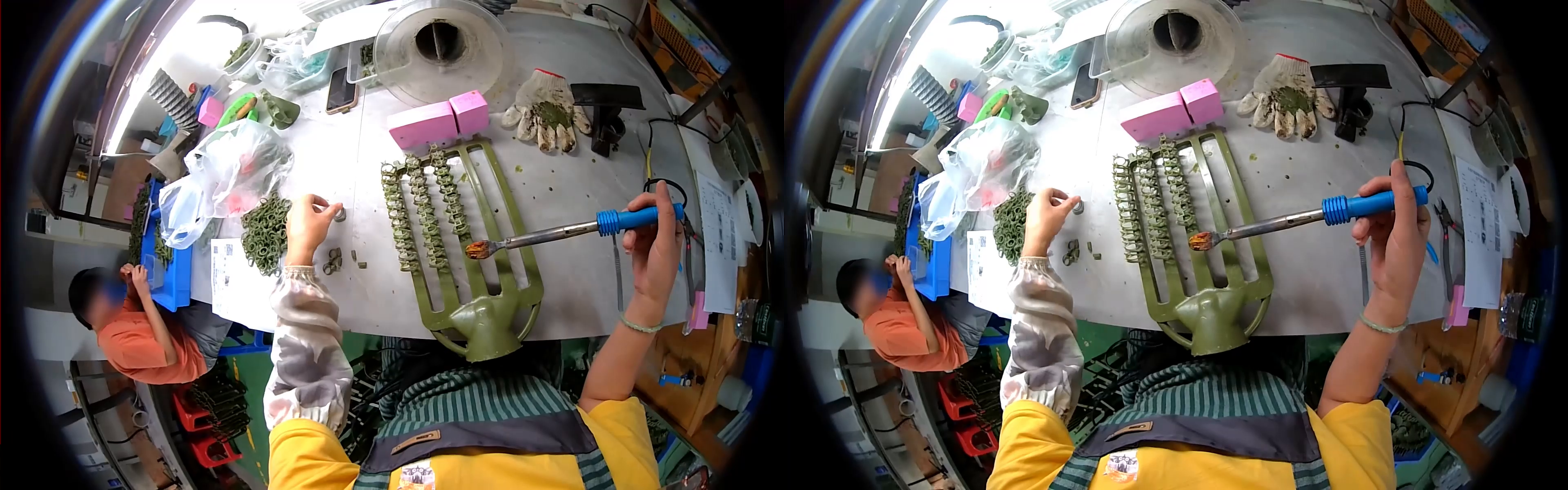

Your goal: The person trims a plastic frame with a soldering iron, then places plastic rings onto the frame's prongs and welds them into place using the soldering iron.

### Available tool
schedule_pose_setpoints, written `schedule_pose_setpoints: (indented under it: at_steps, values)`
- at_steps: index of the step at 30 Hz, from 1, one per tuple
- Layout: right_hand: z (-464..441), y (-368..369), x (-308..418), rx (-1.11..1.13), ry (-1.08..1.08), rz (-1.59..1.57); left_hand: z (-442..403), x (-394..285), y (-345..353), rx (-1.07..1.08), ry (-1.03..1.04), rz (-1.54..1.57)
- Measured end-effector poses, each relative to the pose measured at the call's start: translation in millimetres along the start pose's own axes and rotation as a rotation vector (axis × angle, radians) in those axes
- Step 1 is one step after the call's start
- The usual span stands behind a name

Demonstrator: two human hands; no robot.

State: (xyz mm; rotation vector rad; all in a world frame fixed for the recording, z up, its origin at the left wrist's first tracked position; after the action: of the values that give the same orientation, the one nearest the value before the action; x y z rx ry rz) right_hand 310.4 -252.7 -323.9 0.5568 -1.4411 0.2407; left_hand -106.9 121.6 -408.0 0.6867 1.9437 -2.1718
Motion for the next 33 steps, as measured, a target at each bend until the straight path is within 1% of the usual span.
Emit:
schedule_pose_setpoints:
  at_steps: [3, 6, 7, 10, 12, 14, 16, 20, 25, 28, 33]
  values:
    - [1, 0, 0, -0.001, -0.003, 0.008, 15, -4, 7, 0.060, -0.115, 0.297]
    - [1, 1, 2, 0.012, -0.016, 0.028, 18, -6, 14, 0.064, -0.003, 0.607]
    - [1, 1, 3, 0.017, -0.022, 0.038, 26, -22, 5, 0.030, 0.067, 0.520]
    - [2, 1, 3, -0.007, -0.008, 0.044, 66, -78, -9, 0.033, 0.314, 0.704]
    - [2, 1, 2, -0.019, 0.006, 0.051, 101, -123, -12, 0.071, 0.545, 0.729]
    - [2, 1, -2, -0.019, 0.010, 0.065, 135, -169, -16, 0.128, 0.671, 0.557]
    - [2, 3, -5, -0.010, 0.030, 0.067, 154, -195, -11, 0.027, 0.886, 0.428]
    - [-1, 4, -16, -0.006, 0.063, 0.071, 158, -207, 14, -0.042, 0.957, 0.299]
    - [-1, 17, -28, 0.029, 0.092, 0.023, 157, -211, 26, -0.028, 0.974, 0.238]
    - [1, 19, -21, 0.011, 0.080, 0.033, 155, -210, 27, -0.015, 0.975, 0.232]
    - [-4, -9, -1, -0.044, 0.023, 0.070, 156, -211, 26, -0.012, 0.978, 0.217]
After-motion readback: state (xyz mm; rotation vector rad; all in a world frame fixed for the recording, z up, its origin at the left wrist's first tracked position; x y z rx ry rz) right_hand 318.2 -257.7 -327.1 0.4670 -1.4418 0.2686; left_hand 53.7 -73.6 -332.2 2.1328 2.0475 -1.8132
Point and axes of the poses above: each hand's wrist, its own z-axis away from the middle knuckle, its own y-axis out of the palm, x = y × z, the point moved 8 cm from there along -z, towards the middle knuckle, and after that the axes turned 4 degrees about z, right-handed, at the moved point
